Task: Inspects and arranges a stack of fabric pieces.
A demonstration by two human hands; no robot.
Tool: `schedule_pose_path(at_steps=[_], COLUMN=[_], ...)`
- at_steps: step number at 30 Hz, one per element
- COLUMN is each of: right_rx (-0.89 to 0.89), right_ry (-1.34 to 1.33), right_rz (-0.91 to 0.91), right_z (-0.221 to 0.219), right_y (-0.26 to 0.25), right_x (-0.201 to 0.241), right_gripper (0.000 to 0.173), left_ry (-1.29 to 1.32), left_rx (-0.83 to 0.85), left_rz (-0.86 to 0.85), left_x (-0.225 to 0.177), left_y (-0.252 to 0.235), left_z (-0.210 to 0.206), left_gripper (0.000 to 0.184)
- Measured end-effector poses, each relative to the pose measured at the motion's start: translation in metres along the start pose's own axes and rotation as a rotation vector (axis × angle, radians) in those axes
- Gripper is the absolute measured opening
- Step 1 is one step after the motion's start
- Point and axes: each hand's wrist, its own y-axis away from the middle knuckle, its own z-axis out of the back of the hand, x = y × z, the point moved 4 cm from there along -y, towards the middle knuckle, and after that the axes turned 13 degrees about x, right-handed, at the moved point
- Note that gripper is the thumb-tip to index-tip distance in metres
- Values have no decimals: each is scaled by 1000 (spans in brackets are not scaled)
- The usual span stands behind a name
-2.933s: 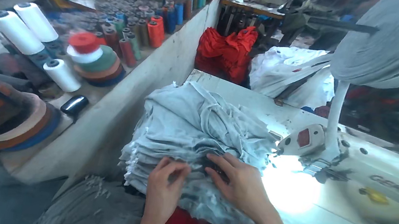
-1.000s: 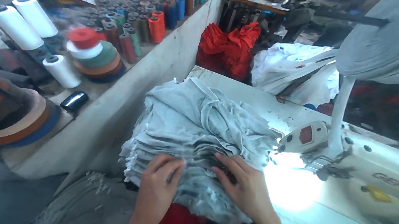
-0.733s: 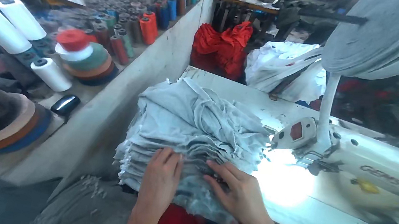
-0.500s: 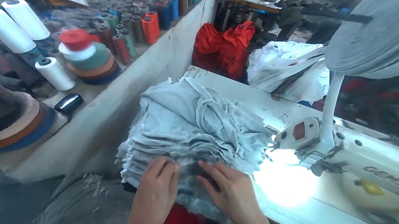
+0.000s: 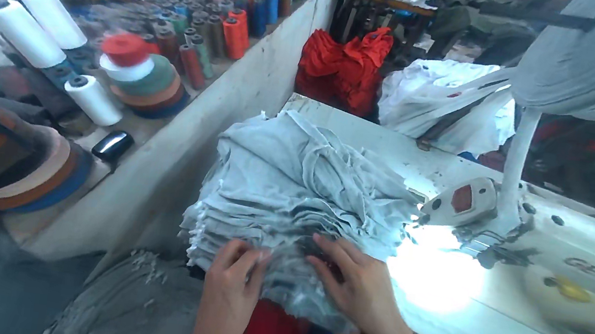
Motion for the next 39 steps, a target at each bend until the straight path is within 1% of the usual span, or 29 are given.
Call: schedule_pose_path(at_steps=[3, 7, 8, 10, 11, 13, 15, 17, 21, 24, 27, 31, 33, 34, 35, 37, 39], right_rx=[28, 15, 13, 16, 22, 26, 14, 8, 35, 85, 82, -17, -56, -63, -56, -11, 39], right_ry=[-5, -16, -22, -25, -24, -24, -16, 4, 109, 133, 56, -99, -152, -165, -165, -106, -73], right_rz=[-12, 29, 35, 40, 38, 29, 21, 26, 90, 171, 193, -2, -87, -111, -123, -132, -140], right_z=[-8, -13, -14, -15, -14, -9, -4, -2, -7, -17, -18, -2, 4, 4, 4, 2, 2], right_y=[10, 18, 19, 22, 22, 23, 24, 23, 4, -8, -7, 9, 17, 18, 19, 13, 0], right_x=[0, -2, -3, -3, -3, -1, 2, 8, 30, 41, 38, 12, 2, -1, -2, 1, 4], right_gripper=[36, 33, 33, 33, 34, 35, 35, 35, 33, 28, 26, 36, 41, 43, 41, 33, 30], left_ry=[-52, -153, -181, -207, -199, -184, -171, -108, 52, 107, 161, 431, 503, 478, 419, 274, 153], left_rx=[66, 242, 286, 333, 332, 264, 180, 130, 80, 52, 80, 286, 307, 279, 235, 147, 95], left_rz=[-60, -132, -132, -121, -107, -91, -88, -66, 5, 15, 20, -91, -107, -83, -46, 15, 42], left_x=[-6, -12, -13, -15, -18, -17, -11, -8, -8, -8, -7, -13, -13, -11, -8, -3, -3], left_y=[-11, -22, -23, -24, -24, -19, -10, 0, 15, 20, 27, 41, 43, 42, 39, 30, 20], left_z=[-7, -14, -15, -13, -9, -1, 4, 5, -5, -12, -10, 7, 11, 13, 14, 12, 9], left_gripper=[19, 33, 33, 24, 20, 16, 20, 21, 18, 19, 21, 17, 14, 13, 13, 15, 16])
